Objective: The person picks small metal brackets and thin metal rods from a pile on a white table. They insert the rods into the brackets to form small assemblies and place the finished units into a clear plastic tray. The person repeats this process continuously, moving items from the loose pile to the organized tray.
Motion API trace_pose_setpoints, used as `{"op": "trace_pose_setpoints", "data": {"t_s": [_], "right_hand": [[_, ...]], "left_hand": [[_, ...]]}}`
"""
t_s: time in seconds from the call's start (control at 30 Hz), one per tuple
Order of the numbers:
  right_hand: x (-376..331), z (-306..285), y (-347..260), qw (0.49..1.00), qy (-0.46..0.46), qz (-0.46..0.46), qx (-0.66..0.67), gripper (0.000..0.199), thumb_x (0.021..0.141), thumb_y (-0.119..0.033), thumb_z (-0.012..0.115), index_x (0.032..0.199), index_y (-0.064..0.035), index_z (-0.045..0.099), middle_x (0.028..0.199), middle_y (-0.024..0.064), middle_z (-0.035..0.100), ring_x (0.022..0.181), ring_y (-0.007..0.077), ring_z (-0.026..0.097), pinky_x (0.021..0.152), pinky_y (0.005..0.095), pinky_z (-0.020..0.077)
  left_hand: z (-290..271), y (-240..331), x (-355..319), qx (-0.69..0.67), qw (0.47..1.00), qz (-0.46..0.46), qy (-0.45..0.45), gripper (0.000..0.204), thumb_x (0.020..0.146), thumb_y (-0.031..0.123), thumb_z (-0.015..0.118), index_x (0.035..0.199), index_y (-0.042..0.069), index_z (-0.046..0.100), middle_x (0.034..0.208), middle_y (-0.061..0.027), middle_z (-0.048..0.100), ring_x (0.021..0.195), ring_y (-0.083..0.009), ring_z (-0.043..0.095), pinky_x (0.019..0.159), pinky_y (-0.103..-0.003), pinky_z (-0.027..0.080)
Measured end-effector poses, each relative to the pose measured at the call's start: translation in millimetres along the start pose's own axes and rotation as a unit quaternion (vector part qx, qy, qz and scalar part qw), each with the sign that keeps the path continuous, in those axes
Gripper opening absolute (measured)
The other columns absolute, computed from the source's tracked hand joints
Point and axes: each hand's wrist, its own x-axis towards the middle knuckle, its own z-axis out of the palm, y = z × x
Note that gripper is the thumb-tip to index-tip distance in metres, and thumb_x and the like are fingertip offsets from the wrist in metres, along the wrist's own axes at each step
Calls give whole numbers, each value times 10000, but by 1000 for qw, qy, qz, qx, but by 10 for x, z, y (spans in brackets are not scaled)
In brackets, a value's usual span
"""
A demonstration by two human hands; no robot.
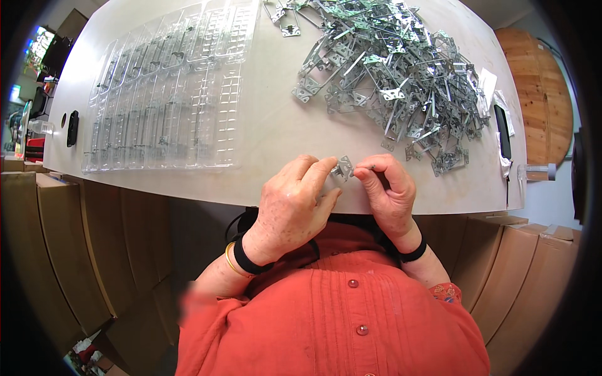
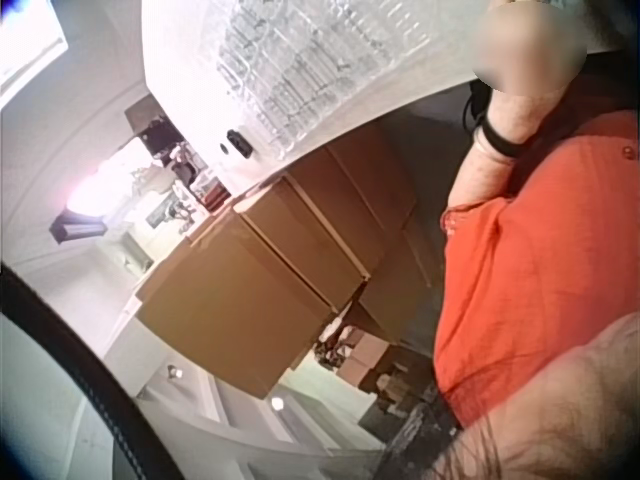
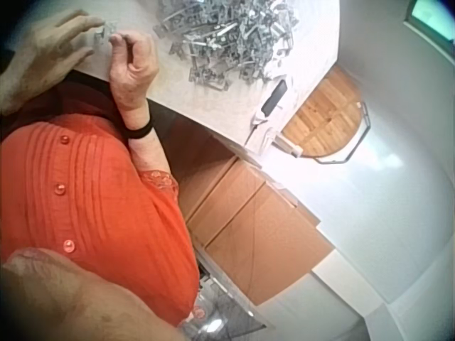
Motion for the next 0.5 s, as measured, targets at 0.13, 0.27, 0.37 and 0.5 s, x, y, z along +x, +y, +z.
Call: {"op": "trace_pose_setpoints", "data": {"t_s": [0.13,0.27,0.37,0.5], "right_hand": [[-10,1,-6,1000,1,19,18,91,980,-62,806,1039,-45,740,949,54,733,822,166,667,739,290,534],[4,27,22,1000,9,-9,5,101,972,-66,817,1024,-45,733,943,52,728,816,164,658,734,291,531],[-9,15,47,1000,7,-12,8,108,968,-69,822,1027,-48,735,952,52,732,817,165,658,732,293,530],[-19,-7,51,1000,-4,4,15,109,967,-56,816,1046,-48,741,974,61,739,825,186,667,733,303,531]], "left_hand": [[0,-1,-3,-3,1000,-3,-4,475,805,61,874,1255,39,724,1071,-135,716,801,-278,700,694,-375,578],[2,-1,-4,0,1000,0,-3,471,806,63,874,1252,36,723,1076,-136,717,806,-282,702,697,-377,579],[0,0,3,1,1000,4,-2,470,807,65,874,1251,34,723,1080,-138,720,809,-283,702,698,-377,580],[11,6,4,-1,1000,2,-3,468,803,62,872,1246,32,723,1076,-142,721,820,-292,704,705,-379,581]]}}
